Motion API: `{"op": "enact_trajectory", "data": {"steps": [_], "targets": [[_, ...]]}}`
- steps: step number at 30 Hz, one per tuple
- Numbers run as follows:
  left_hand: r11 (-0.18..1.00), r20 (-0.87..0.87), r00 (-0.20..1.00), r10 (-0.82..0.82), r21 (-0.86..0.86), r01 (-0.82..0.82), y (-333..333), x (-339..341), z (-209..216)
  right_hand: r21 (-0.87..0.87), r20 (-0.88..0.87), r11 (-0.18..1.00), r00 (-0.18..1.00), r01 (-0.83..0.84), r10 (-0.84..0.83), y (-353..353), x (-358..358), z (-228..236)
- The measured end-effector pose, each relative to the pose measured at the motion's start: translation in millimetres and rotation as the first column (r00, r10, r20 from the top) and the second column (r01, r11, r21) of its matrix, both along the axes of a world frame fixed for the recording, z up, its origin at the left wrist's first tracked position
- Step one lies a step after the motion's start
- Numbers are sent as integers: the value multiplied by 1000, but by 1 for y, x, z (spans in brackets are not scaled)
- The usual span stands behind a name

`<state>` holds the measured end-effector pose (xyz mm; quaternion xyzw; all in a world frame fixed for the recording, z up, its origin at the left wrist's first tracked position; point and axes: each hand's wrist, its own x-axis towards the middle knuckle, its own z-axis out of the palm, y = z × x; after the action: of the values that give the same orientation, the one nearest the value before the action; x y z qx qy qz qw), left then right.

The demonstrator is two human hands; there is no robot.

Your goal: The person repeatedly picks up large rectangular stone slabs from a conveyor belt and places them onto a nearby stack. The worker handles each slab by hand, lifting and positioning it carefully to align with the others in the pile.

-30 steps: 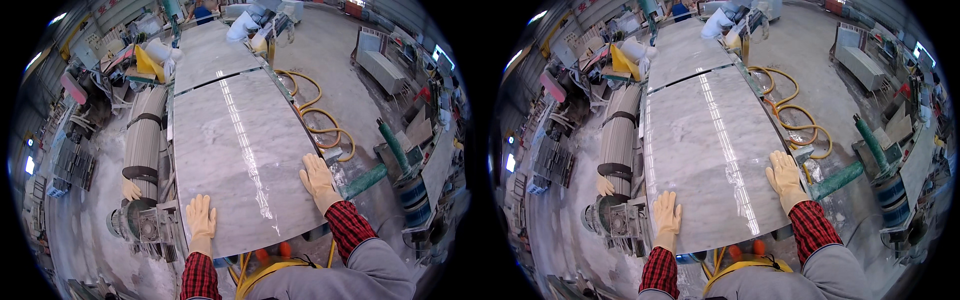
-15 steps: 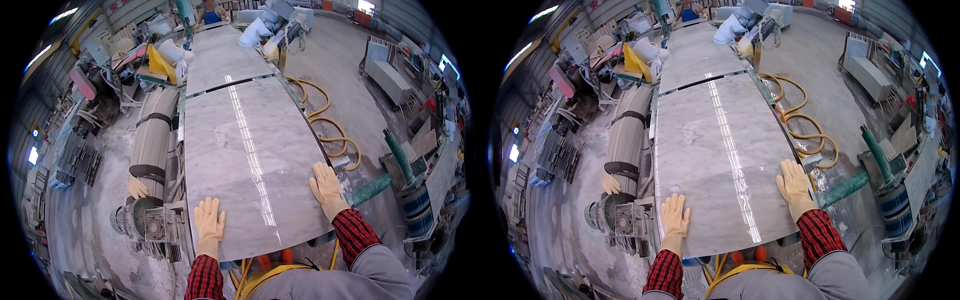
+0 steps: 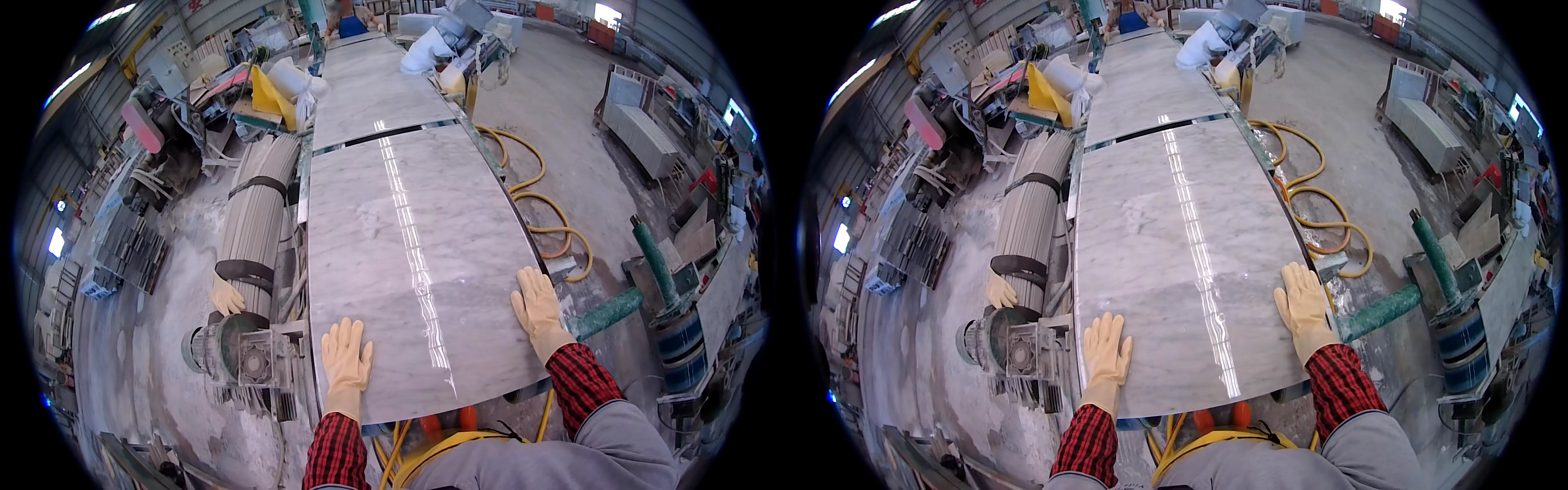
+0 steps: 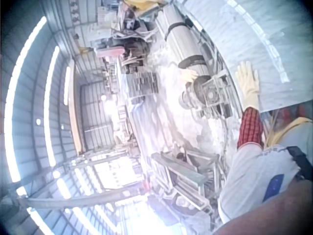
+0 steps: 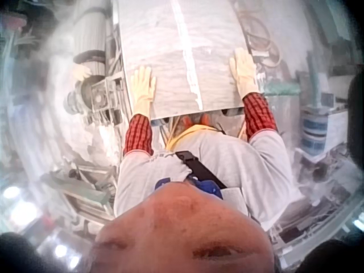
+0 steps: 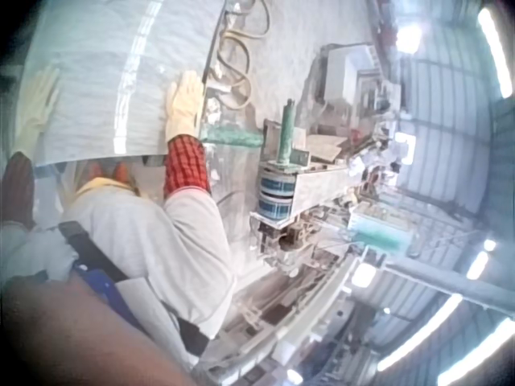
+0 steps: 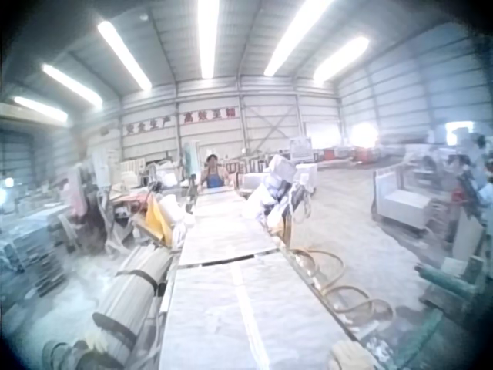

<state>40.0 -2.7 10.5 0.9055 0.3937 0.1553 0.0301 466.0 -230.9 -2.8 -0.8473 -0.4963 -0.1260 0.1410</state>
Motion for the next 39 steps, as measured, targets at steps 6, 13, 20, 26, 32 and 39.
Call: {"op": "enact_trajectory", "data": {"steps": [6, 13, 20, 26, 32, 39], "targets": [[999, -37, 999, 4, -40, -5, -1, -1, -1, 6, 8, 1000, 1000, 3, -3, -1, 0, -5], [998, -27, 1000, 5, -61, -6, -3, -2, 4, 36, 6, 999, 1000, -24, 24, -4, -1, -2], [996, -21, 1000, 9, -94, -11, -7, -1, 11, 52, 28, 998, 999, -28, 27, -8, -1, -5], [997, -16, 1000, 11, -73, -12, -8, -4, 3, 40, 13, 999, 1000, -19, 18, -9, -3, -3], [998, -11, 1000, 7, -69, -8, -11, -6, 3, 30, 4, 999, 1000, -9, 8, -13, -5, -3], [999, -7, 1000, 6, -51, -7, -13, -7, 2, 33, -14, 999, 1000, -9, 9, -15, -7, -2]]}}
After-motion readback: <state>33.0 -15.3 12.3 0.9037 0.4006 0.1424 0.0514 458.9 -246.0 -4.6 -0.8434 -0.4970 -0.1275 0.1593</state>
